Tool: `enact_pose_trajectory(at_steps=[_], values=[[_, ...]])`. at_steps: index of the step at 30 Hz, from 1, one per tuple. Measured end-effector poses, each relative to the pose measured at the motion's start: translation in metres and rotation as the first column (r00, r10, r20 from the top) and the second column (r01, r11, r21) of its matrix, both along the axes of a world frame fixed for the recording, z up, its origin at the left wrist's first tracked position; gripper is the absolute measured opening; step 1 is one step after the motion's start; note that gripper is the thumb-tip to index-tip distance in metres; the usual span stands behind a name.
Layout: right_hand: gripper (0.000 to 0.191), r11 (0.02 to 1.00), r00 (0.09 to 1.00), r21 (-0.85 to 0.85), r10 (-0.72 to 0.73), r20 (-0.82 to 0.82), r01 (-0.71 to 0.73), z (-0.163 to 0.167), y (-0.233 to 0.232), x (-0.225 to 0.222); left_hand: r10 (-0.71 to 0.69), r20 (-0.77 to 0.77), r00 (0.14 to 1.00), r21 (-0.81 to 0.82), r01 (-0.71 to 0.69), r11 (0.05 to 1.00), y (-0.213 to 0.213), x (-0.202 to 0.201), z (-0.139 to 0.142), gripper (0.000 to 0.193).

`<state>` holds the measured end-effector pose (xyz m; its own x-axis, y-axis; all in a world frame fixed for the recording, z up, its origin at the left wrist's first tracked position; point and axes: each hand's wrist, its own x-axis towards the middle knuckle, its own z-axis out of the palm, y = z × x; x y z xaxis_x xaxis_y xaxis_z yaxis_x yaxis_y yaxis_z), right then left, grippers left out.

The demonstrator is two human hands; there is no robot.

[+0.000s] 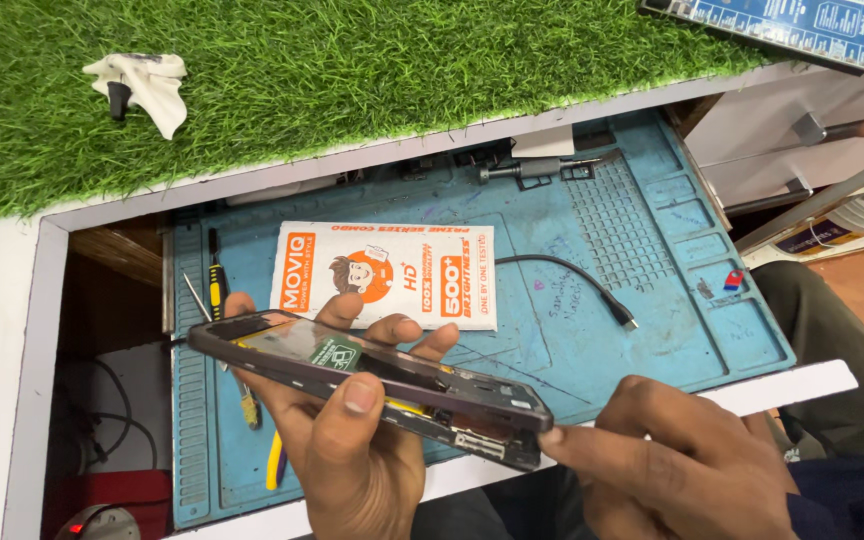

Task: The person assembles a smartphone by placing the battery and internal components into the chassis, then attaching the back cover. They use a screwdriver to secure screws and a toothbrush to clean the interior. The person also handles a screen protector package and a SIM tray during the process.

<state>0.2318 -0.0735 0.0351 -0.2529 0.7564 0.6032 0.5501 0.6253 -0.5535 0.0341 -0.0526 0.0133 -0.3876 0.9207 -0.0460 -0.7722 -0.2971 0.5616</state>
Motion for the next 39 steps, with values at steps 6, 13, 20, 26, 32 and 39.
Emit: enact_pose_trajectory(at_steps=[6,13,20,26,32,39], values=[[0.057,0.982,1.0,-0.186,0.026,0.003,-0.025,-0.008,0.0,0.002,0.025,-0.052,0.998,0.124,-0.018,0.992,0.0,-0.002,-0.003,0.106],[0.039,0.988,0.979,-0.156,0.019,0.203,0.014,0.016,0.006,-0.004,0.008,-0.108,0.994,0.073,0.0,0.997,0.0,-0.006,-0.005,0.107],[0.027,0.994,0.927,-0.112,0.046,0.373,-0.004,0.027,0.016,-0.001,0.024,-0.188,0.982,0.051,-0.015,0.999,0.005,-0.005,-0.004,0.109],[0.024,0.99,0.891,-0.108,-0.028,0.452,0.086,0.013,0.022,0.011,0.033,-0.141,0.99,0.063,-0.025,0.998,0.004,-0.006,-0.009,0.109],[0.022,0.97,0.911,-0.189,-0.066,0.407,0.154,0.007,0.041,0.009,-0.032,-0.037,0.999,0.044,0.034,0.998,0.004,-0.011,-0.011,0.105],[0.023,0.996,0.977,-0.091,0.03,0.213,-0.011,0.011,0.024,0.012,-0.015,0.002,1.0,-0.01,0.015,1.0,0.005,-0.01,-0.011,0.103]])
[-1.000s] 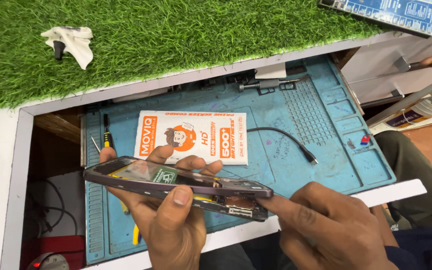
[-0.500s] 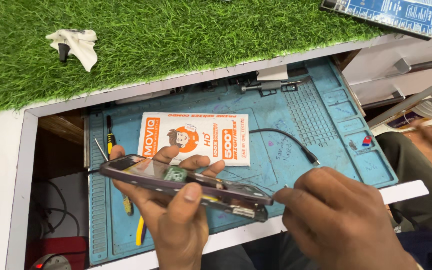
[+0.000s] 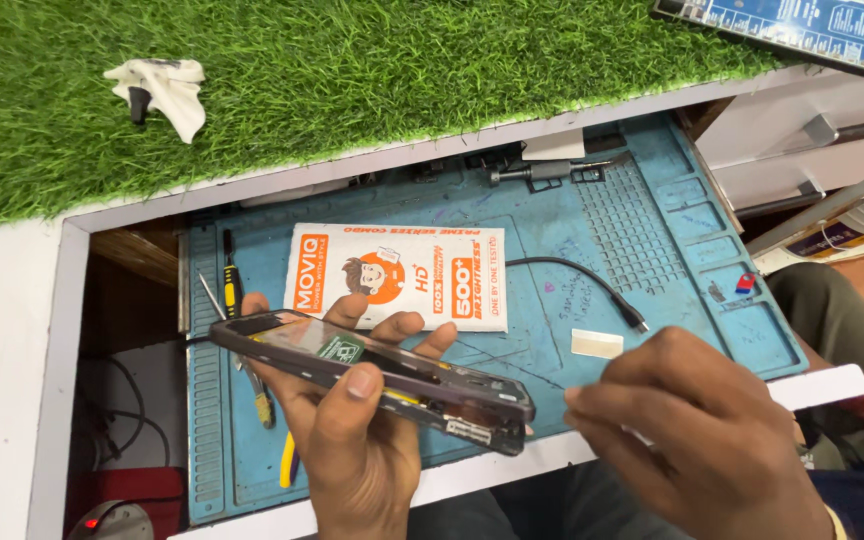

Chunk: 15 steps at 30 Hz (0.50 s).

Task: The person assembles a smartphone by placing the battery and internal components into the chassis, then attaching the back cover. They use a screwdriver to secure screws and a toothbrush to clean the interior. The person also handles a screen protector package and a SIM tray during the process.

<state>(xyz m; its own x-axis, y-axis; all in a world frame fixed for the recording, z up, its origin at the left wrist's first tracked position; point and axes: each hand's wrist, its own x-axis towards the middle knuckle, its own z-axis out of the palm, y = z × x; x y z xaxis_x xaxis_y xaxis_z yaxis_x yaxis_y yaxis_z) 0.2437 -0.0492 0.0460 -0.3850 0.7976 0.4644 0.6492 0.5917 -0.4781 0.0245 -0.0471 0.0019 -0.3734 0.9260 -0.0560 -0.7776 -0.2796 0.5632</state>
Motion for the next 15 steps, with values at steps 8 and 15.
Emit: enact_pose_trajectory(at_steps=[8,15], values=[[0.015,0.99,0.986,0.029,0.133,0.095,-0.137,0.024,0.065,-0.045,0.03,0.026,0.999,0.182,-0.034,0.983,-0.02,-0.013,-0.011,0.102],[0.023,0.744,0.739,0.188,0.533,0.412,-0.641,-0.005,0.134,-0.182,-0.066,0.185,0.98,0.197,0.028,0.98,-0.045,-0.041,0.018,0.102]])
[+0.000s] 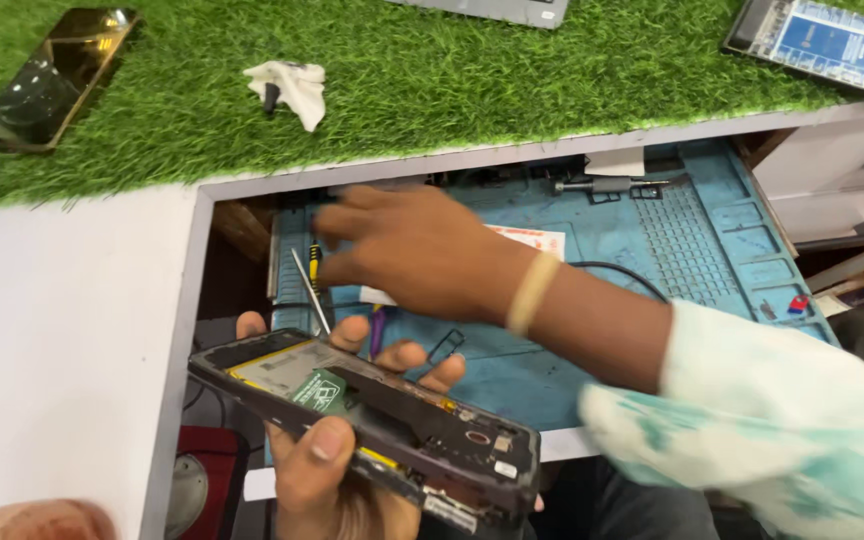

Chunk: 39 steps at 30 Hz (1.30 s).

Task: The person assembles a smartphone by placing the battery and internal components into the chassis, then attaching the back cover. They use a screwdriver to secure screws and a toothbrush to clean the interior. The person also handles a screen protector package and a SIM tray during the process.

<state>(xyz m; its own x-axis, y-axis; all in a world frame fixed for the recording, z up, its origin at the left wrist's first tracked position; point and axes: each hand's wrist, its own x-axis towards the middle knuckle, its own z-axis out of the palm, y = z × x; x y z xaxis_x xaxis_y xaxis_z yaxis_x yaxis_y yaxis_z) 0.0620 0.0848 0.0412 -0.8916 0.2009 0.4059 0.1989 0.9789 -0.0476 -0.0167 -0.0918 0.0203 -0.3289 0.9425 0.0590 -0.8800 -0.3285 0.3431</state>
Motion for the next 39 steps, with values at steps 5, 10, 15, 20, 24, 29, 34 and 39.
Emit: enact_pose_trajectory(at_steps=[5,10,15,20,24,29,34,39], values=[[0.02,0.957,0.971,0.176,0.212,0.109,-0.229,-0.005,0.01,-0.058,0.101,-0.178,0.979,-0.041,-0.11,0.993,-0.007,0.0,0.005,0.118],[0.013,0.937,0.953,0.228,0.219,0.209,-0.265,-0.003,0.013,-0.06,0.163,-0.481,0.861,-0.083,-0.23,0.97,-0.005,-0.001,0.01,0.127],[0.01,0.918,0.962,0.358,0.076,0.26,-0.17,0.005,0.027,-0.044,0.122,-0.379,0.918,-0.07,-0.159,0.985,0.003,-0.003,0.025,0.126],[0.013,0.951,0.977,0.284,-0.164,0.139,0.12,0.022,0.02,-0.004,0.044,-0.244,0.969,-0.155,-0.084,0.984,0.006,-0.007,0.026,0.113],[0.031,0.916,0.919,-0.073,-0.394,0.024,0.394,0.028,-0.008,0.047,-0.001,-0.121,0.993,0.028,0.004,1.0,0.007,-0.007,0.02,0.105],[0.047,0.543,0.734,-0.615,-0.673,0.088,0.572,0.029,-0.026,0.101,-0.057,-0.048,0.997,0.03,0.058,0.998,0.015,-0.001,0.016,0.098],[0.04,0.823,0.756,-0.319,-0.562,-0.337,0.47,0.019,-0.025,0.105,-0.096,-0.001,0.995,0.042,0.096,0.995,0.021,0.008,0.013,0.086],[0.058,0.64,0.756,-0.677,-0.627,-0.187,0.363,0.009,-0.015,0.088,-0.072,0.005,0.997,-0.026,0.072,0.997,0.021,0.011,0.011,0.085]])
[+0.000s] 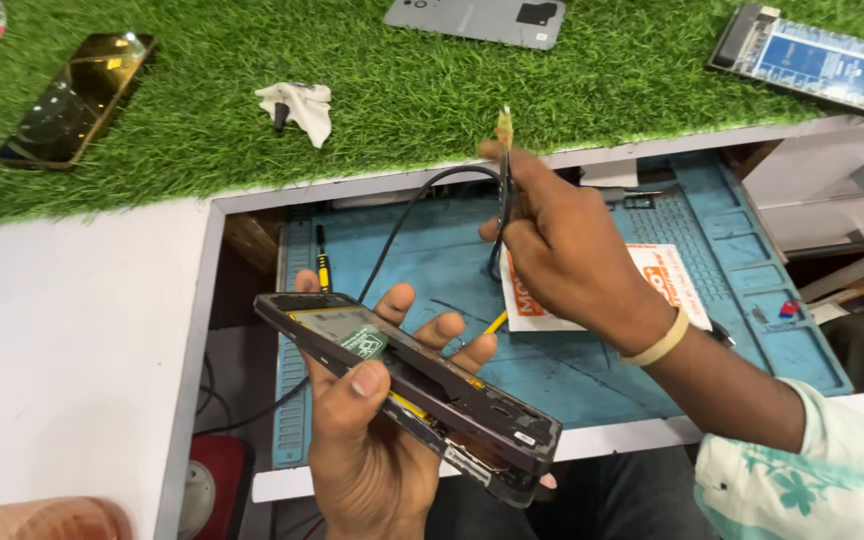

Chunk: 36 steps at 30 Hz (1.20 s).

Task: The person assembles a smartphone by placing the battery and internal components into the chassis, then attaching the back cover. They use a screwdriver to secure screws and a toothbrush to clean the interior. The person also handles a screen protector package and a SIM tray during the process.

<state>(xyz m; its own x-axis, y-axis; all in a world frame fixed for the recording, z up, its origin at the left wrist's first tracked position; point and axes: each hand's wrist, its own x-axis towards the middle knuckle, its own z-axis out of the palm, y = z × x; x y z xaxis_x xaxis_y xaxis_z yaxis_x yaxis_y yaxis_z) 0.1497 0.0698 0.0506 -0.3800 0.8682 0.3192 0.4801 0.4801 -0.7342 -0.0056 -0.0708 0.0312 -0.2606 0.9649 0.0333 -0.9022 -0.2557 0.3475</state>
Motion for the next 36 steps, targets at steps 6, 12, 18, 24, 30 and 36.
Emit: enact_pose_trajectory(at_steps=[6,12,18,24,30,36], values=[[0.045,0.992,0.996,-0.1,0.078,-0.036,-0.081,-0.009,0.006,-0.007,0.042,-0.044,0.998,-0.052,-0.044,0.998,-0.002,-0.008,-0.005,0.089],[0.057,0.845,0.904,-0.373,0.259,-0.34,-0.382,-0.016,0.015,0.003,0.016,0.009,1.0,0.012,-0.016,1.0,-0.003,-0.015,-0.009,0.089],[0.042,0.892,0.944,-0.331,0.242,-0.224,-0.307,-0.004,0.005,0.002,0.055,-0.038,0.998,-0.105,-0.059,0.993,-0.005,-0.02,-0.007,0.089],[0.038,0.965,0.972,0.153,0.225,-0.06,-0.214,0.021,-0.008,-0.001,0.061,-0.024,0.998,-0.064,-0.062,0.996,-0.002,-0.018,-0.007,0.086],[0.04,0.997,0.879,-0.072,-0.003,-0.477,-0.035,0.016,-0.003,0.066,0.031,-0.033,0.999,-0.055,-0.033,0.998,0.007,-0.012,-0.006,0.084],[0.017,0.877,0.124,-0.163,-0.119,-0.985,-0.452,0.037,-0.008,0.119,0.025,-0.036,0.999,-0.08,-0.027,0.996,0.011,-0.008,-0.004,0.085]])
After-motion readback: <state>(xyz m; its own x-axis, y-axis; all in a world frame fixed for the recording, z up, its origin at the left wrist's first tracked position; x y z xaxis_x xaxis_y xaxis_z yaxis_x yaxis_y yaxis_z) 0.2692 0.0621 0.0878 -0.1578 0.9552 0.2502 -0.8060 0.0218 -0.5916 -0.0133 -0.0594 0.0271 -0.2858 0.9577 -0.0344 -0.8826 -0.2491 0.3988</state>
